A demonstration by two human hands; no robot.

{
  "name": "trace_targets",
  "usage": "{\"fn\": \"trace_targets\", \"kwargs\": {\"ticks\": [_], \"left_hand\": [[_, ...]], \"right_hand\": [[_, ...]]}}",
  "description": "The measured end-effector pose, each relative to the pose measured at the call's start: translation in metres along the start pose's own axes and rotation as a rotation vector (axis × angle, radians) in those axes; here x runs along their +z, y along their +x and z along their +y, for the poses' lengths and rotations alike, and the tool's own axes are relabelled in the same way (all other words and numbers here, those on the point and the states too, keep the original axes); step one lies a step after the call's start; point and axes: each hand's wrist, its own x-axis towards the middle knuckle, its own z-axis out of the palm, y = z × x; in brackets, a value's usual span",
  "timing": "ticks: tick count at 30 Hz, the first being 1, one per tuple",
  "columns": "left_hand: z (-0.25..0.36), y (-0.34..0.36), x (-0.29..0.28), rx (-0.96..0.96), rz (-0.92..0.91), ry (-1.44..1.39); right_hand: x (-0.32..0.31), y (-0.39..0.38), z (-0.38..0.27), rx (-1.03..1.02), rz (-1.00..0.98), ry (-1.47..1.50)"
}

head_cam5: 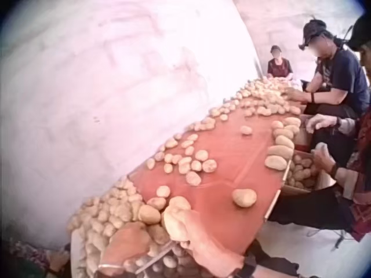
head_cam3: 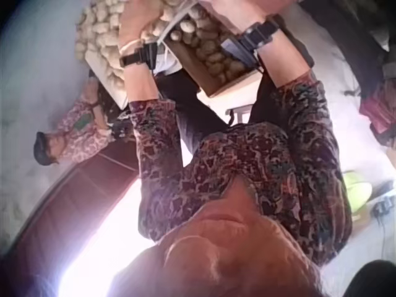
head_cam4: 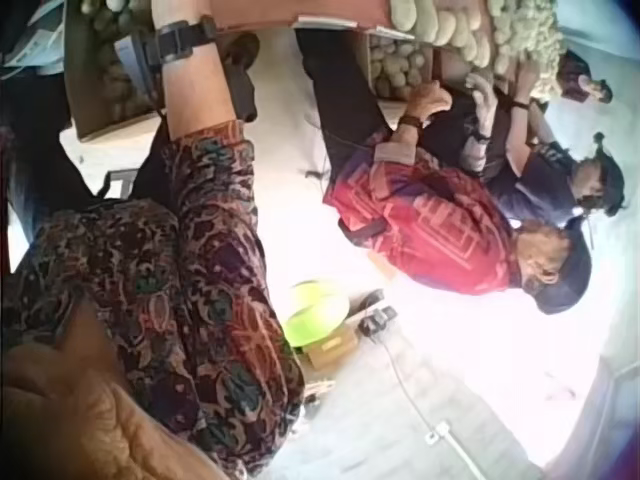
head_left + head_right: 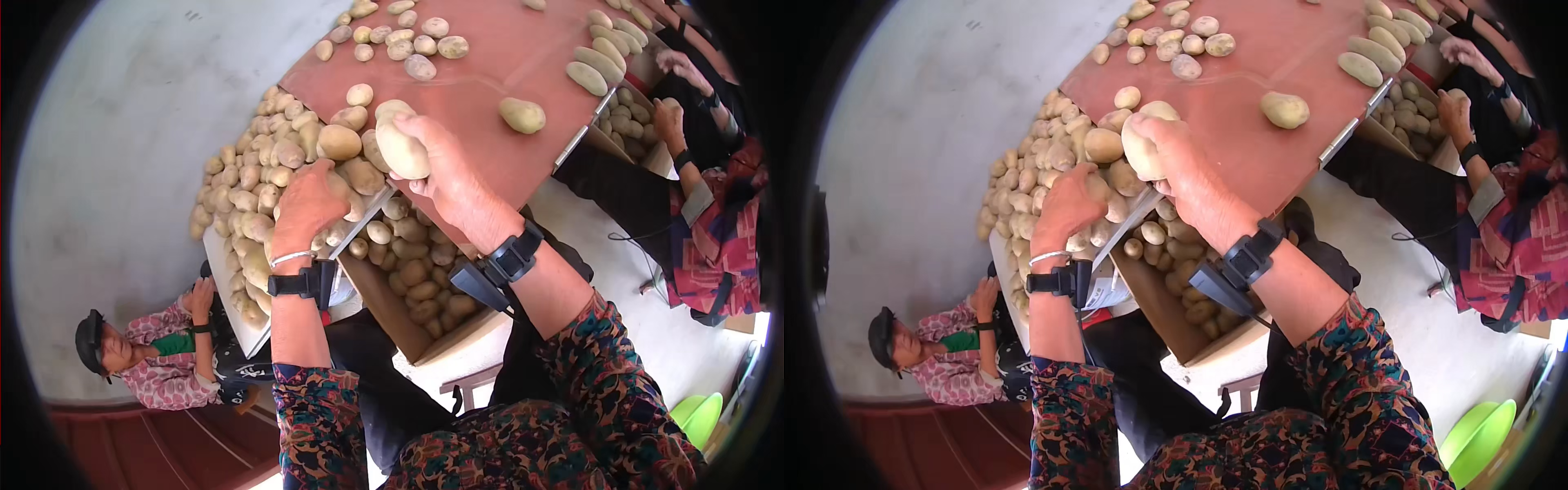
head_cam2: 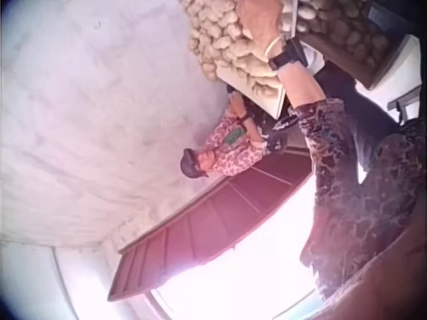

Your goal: Sorting potatoes from a table into a cardboard box.

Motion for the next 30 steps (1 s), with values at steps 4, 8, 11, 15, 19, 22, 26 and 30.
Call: {"fn": "trace_targets", "kwargs": {"ticks": [4, 8, 11, 15, 19, 22, 26, 30], "left_hand": [[-0.016, 0.0, 0.019, 0.082, 0.173, -0.008], [-0.008, -0.004, 0.024, -0.01, 0.217, 0.03], [-0.016, -0.012, 0.034, -0.026, 0.297, 0.034], [-0.03, -0.015, 0.048, 0.111, 0.458, 0.084], [-0.019, -0.02, 0.052, 0.002, 0.497, 0.085], [-0.018, -0.022, 0.057, -0.009, 0.535, 0.078], [-0.02, -0.03, 0.062, 0.026, 0.624, 0.054], [-0.017, -0.037, 0.063, 0.023, 0.601, 0.013]], "right_hand": [[0.007, 0.011, 0.012, -0.143, 0.075, -0.101], [0.008, 0.025, 0.016, -0.186, 0.024, -0.157], [0.027, 0.023, 0.019, -0.393, 0.159, -0.532], [0.038, 0.04, 0.036, -0.438, 0.18, -0.694], [0.044, 0.049, 0.051, -0.624, 0.12, -1.037], [0.042, 0.055, 0.062, -0.836, 0.099, -1.276], [0.038, 0.058, 0.071, -0.878, 0.143, -1.363], [0.035, 0.05, 0.064, -0.654, 0.28, -1.347]]}}
